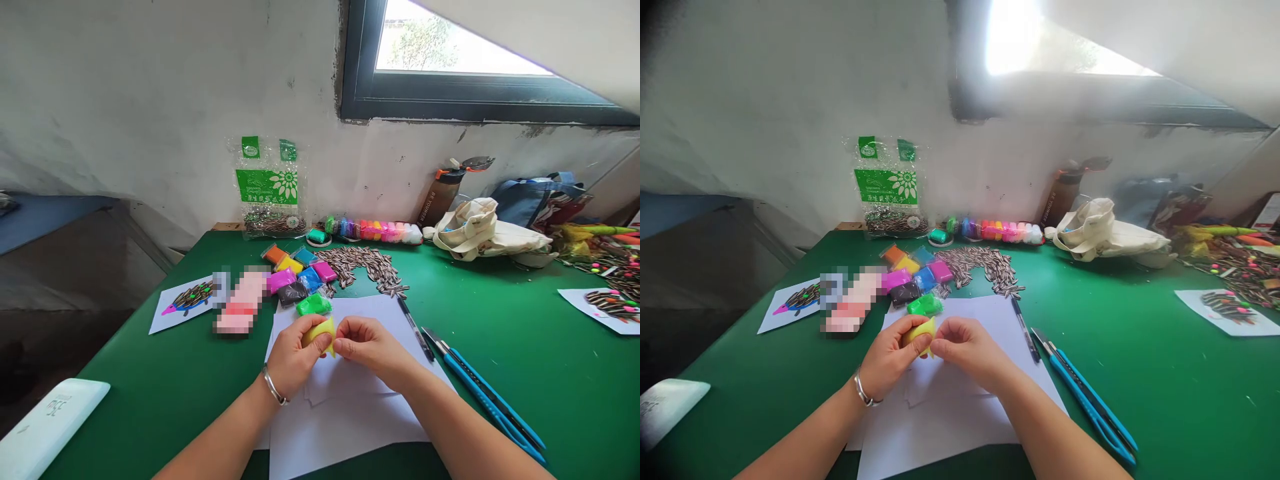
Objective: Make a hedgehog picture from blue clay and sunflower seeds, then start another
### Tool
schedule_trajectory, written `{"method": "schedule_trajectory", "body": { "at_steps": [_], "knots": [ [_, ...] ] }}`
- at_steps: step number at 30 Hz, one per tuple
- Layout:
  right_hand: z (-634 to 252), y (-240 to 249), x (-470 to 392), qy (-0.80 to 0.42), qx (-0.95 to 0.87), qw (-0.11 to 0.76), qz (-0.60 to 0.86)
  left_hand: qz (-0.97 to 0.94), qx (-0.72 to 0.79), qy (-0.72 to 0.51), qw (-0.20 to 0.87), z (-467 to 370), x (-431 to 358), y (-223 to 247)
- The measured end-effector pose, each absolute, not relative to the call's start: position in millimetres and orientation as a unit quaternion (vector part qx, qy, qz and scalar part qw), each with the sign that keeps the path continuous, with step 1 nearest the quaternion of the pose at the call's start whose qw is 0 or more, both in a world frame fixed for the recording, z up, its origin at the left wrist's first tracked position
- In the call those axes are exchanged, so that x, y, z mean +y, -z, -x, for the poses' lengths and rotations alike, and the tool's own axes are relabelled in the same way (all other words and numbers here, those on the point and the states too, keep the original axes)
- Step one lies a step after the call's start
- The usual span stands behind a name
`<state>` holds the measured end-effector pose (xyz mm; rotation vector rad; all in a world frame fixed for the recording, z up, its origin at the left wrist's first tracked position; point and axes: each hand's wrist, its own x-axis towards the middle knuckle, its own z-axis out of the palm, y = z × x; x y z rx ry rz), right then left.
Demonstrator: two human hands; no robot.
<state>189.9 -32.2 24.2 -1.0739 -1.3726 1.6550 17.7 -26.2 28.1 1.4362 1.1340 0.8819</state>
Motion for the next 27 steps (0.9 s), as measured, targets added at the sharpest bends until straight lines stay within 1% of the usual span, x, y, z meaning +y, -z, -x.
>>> {"method": "schedule_trajectory", "body": {
  "at_steps": [6,11,16,27],
  "knots": [
    [-192.8,-22.3,-30.4,-0.614,-0.541,0.323,0.476,-0.633,0.491,-0.346,0.489,-18.5,-26.7,-24.7],
    [-196.0,-28.2,-28.3,-0.631,-0.535,0.328,0.457,-0.618,0.492,-0.356,0.5,-17.6,-26.0,-25.4],
    [-195.7,-27.9,-29.5,-0.607,-0.551,0.327,0.47,-0.624,0.494,-0.355,0.49,-17.1,-26.0,-26.1],
    [-190.9,-21.3,-31.0,-0.511,-0.614,0.325,0.507,-0.707,0.498,-0.338,0.372,-17.9,-27.2,-23.7]
  ]
}}
